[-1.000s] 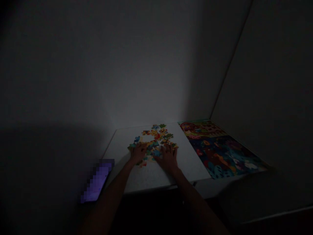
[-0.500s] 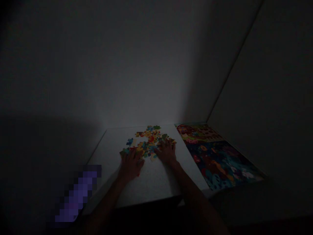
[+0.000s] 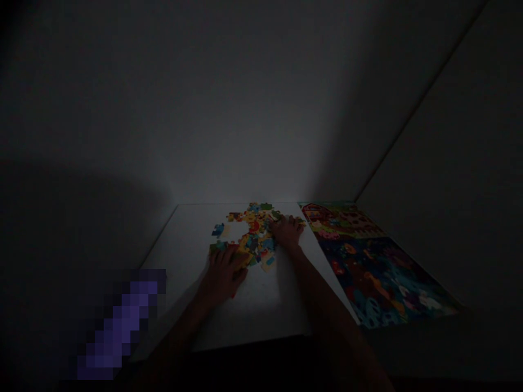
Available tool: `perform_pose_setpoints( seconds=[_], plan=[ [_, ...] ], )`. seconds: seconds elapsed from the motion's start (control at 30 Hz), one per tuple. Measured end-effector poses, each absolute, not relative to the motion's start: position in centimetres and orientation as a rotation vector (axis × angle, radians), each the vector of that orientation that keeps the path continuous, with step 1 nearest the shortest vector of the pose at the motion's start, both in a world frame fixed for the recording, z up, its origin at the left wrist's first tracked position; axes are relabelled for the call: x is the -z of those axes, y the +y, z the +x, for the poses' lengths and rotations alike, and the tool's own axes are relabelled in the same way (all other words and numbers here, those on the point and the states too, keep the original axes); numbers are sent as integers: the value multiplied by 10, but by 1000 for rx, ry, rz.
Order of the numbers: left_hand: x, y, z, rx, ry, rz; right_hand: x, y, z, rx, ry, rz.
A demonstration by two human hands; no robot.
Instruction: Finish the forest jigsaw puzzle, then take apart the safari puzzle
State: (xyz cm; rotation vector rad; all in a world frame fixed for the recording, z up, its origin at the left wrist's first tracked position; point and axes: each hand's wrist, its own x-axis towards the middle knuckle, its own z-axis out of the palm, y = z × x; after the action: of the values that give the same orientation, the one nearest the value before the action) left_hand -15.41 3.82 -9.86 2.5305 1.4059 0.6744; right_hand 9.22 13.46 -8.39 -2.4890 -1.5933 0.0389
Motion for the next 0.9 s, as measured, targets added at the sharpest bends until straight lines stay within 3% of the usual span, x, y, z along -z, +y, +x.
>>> perform_pose_setpoints(
  seconds=[0.37,0.9],
  plan=[
    [106,41,-156,-645,1260,2514,89,190,91,-103,-1700,-2475],
    [101,38,-153,-613,1176,2578,91,187,25,-194,-2174,-2188]
  ],
)
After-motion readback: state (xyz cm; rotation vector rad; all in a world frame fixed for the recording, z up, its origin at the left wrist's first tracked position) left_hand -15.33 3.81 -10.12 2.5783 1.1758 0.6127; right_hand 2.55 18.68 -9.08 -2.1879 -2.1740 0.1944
